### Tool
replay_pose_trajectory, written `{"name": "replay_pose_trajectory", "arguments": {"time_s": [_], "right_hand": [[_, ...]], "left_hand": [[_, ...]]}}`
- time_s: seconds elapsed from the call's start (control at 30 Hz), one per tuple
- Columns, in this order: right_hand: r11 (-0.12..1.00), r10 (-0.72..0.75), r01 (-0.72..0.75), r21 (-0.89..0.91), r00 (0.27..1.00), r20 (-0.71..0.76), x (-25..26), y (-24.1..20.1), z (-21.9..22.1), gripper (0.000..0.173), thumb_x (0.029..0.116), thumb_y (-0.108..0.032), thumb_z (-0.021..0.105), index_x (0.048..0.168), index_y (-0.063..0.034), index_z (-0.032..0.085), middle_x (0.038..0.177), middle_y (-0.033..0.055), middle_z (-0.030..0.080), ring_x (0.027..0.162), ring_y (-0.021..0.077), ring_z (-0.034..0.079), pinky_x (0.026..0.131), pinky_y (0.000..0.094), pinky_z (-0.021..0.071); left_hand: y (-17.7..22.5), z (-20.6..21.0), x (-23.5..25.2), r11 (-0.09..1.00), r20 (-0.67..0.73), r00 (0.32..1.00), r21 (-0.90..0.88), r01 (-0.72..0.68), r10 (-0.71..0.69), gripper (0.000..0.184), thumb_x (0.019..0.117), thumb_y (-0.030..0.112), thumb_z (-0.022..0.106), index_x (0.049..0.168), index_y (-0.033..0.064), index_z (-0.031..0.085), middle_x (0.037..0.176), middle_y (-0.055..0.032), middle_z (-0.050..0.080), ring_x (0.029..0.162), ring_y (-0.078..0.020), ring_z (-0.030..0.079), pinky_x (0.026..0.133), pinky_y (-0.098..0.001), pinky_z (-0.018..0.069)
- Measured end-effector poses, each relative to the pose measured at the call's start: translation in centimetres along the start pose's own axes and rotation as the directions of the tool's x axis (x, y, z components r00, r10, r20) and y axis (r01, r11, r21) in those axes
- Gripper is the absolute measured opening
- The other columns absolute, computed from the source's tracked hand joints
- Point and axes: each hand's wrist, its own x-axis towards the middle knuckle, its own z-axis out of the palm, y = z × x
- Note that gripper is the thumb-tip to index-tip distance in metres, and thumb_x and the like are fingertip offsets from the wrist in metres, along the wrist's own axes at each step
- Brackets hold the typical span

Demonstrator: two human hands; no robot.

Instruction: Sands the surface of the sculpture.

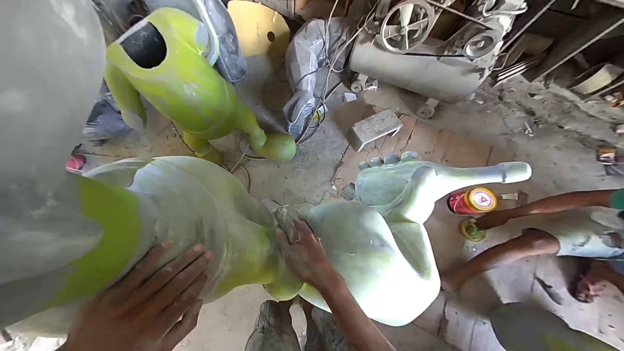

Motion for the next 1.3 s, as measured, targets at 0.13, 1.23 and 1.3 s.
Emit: {"name": "replay_pose_trajectory", "arguments": {"time_s": [0.13,1.23,1.3], "right_hand": [[0.948,-0.262,0.209,-0.239,0.941,-0.214,-7.8,1.5,2.4,0.055,0.1047,-0.038,0.046,0.149,-0.0060,0.053,0.156,0.0124,0.049,0.148,0.0304,0.041,0.122,0.0533,0.0310],[0.872,-0.311,0.173,-0.458,0.918,-0.246,-7.2,-0.6,4.2,0.064,0.1047,-0.053,0.039,0.145,-0.0073,0.058,0.149,0.0116,0.057,0.145,0.0310,0.046,0.122,0.0615,0.0249],[0.849,-0.317,0.151,-0.507,0.912,-0.259,-4.6,-1.0,4.4,0.060,0.1063,-0.049,0.036,0.142,-0.0068,0.061,0.143,0.0135,0.062,0.141,0.0332,0.051,0.119,0.0628,0.0294]], "left_hand": [[0.3,-0.3,0.2,1.000,0.027,0.999,0.004,0.023,-0.023,0.042,0.1028,0.037,0.043,0.125,0.0096,0.066,0.144,-0.0064,0.060,0.139,-0.0256,0.051,0.118,-0.0550,0.0336],[-0.1,1.1,0.4,1.000,-0.136,0.991,0.006,0.003,-0.002,0.034,0.1046,0.027,0.042,0.114,0.0080,0.068,0.134,-0.0085,0.067,0.133,-0.0266,0.057,0.115,-0.0503,0.0392],[0.0,1.2,0.2,1.000,-0.135,0.991,0.026,0.002,0.001,0.037,0.1045,0.029,0.041,0.114,0.0076,0.069,0.134,-0.0086,0.067,0.134,-0.0270,0.057,0.115,-0.0503,0.0390]]}}
